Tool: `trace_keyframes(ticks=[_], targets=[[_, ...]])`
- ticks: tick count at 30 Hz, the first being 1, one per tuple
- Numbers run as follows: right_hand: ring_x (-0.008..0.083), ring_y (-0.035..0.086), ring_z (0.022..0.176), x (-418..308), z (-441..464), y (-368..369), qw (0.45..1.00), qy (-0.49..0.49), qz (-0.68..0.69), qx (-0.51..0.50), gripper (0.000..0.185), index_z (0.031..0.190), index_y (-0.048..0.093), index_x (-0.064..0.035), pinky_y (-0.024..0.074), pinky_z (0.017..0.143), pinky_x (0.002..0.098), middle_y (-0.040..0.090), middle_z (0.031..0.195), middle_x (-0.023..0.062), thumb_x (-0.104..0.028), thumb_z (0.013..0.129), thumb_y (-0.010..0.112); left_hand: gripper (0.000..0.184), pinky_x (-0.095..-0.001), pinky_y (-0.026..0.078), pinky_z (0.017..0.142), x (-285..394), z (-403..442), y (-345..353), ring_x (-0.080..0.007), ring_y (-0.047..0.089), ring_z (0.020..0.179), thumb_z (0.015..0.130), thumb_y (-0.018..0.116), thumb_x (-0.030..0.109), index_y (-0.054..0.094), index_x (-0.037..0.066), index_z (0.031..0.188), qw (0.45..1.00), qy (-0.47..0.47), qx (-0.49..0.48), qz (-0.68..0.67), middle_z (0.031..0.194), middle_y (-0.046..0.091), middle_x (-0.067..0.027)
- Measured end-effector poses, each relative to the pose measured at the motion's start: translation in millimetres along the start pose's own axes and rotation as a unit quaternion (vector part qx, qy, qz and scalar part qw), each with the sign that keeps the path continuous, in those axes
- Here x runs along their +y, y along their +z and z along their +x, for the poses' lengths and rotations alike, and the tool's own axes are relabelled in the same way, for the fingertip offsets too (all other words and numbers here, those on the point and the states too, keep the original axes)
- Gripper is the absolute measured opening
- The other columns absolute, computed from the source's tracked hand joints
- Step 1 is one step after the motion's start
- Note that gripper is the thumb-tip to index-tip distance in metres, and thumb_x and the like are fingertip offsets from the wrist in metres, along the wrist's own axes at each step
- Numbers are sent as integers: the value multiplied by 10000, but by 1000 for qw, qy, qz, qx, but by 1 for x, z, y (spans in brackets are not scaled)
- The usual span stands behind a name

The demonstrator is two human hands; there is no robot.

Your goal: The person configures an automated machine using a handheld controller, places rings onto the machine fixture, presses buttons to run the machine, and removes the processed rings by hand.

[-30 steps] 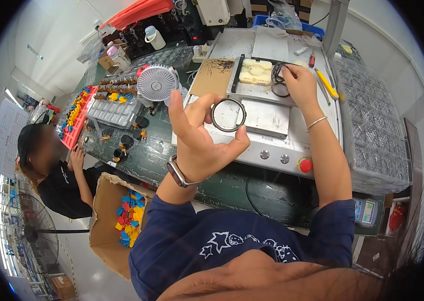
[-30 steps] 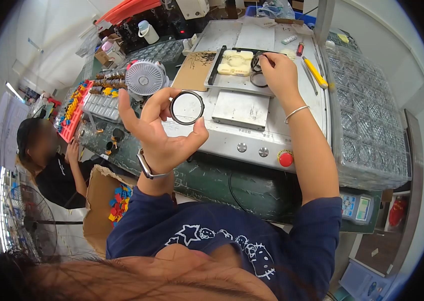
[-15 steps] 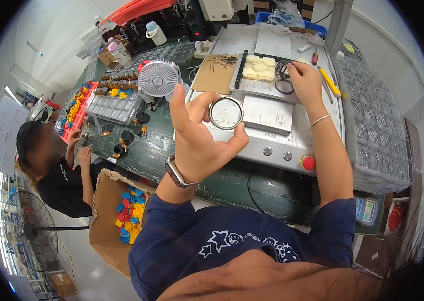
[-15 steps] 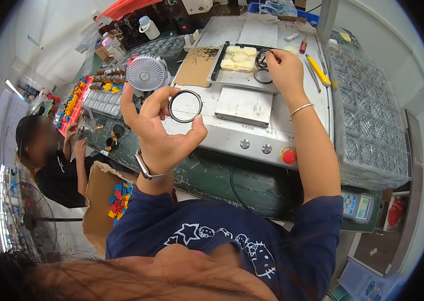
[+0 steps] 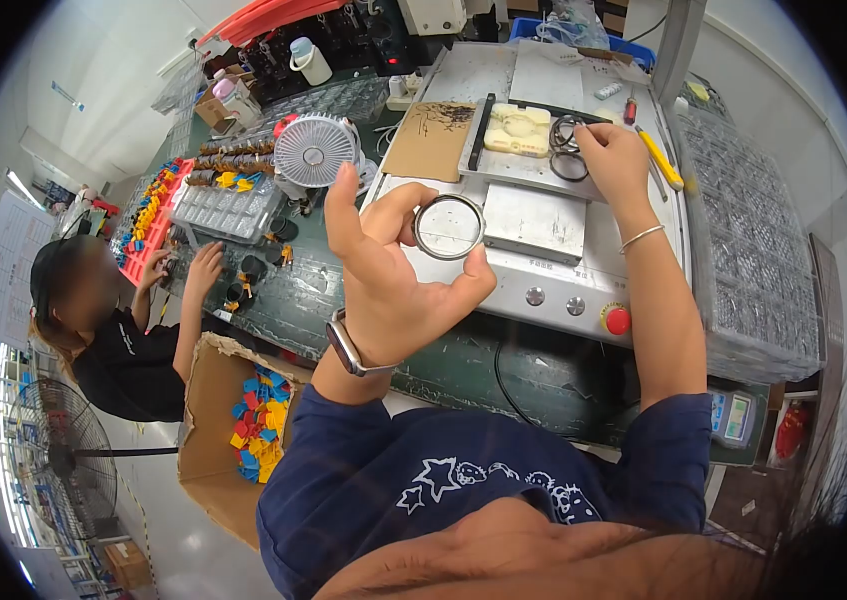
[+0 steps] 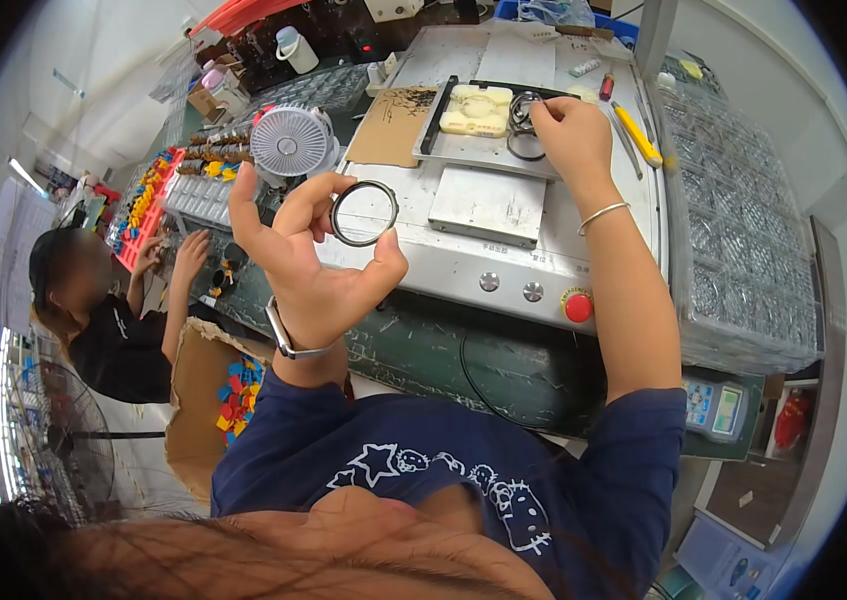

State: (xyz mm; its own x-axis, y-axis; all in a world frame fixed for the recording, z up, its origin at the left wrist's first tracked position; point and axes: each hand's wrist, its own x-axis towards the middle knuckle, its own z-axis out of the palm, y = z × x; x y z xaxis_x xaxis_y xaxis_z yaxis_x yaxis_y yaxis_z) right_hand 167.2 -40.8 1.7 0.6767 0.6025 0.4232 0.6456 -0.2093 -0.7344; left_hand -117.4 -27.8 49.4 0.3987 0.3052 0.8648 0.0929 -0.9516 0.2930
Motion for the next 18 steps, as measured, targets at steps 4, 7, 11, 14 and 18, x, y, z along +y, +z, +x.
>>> trace_keyframes(ticks=[4,7,11,14,18], targets=[[238,647,648,1,0,1,1000,-3,4,1,314,871,722,-9,484,619,326,694,741,127,-296,805,614,1024,-230,399,699,4,-3,-1,-111,486,740,643,736,69,44,-19,1392,997,-68,8,-31,973,618,-122],[234,640,635,3,1,2,1000,-3,3,4,318,842,718,-6,478,607,324,688,722,123,-304,802,616,991,-232,434,608,2,-1,-3,-129,517,693,663,741,62,50,-54,1364,999,-43,-3,-24,936,585,-140],[230,616,602,4,1,2,1000,-5,-8,-4,323,782,702,-7,465,588,328,668,678,114,-319,800,622,964,-226,428,614,3,-1,-2,-119,506,699,659,734,54,72,-53,1352,997,-68,7,-48,934,579,-128],[221,594,579,3,1,0,1000,-4,-12,-9,328,755,692,-9,451,571,329,651,649,105,-326,802,624,954,-228,428,621,4,-1,-2,-117,501,700,658,730,50,79,-51,1349,995,-79,10,-53,930,576,-123],[191,561,560,0,0,-2,1000,-3,4,-25,346,758,685,-2,430,555,318,633,625,86,-338,821,629,938,-232,429,630,5,-2,-3,-116,495,699,661,725,50,91,-49,1345,991,-114,7,-73,930,575,-123]])
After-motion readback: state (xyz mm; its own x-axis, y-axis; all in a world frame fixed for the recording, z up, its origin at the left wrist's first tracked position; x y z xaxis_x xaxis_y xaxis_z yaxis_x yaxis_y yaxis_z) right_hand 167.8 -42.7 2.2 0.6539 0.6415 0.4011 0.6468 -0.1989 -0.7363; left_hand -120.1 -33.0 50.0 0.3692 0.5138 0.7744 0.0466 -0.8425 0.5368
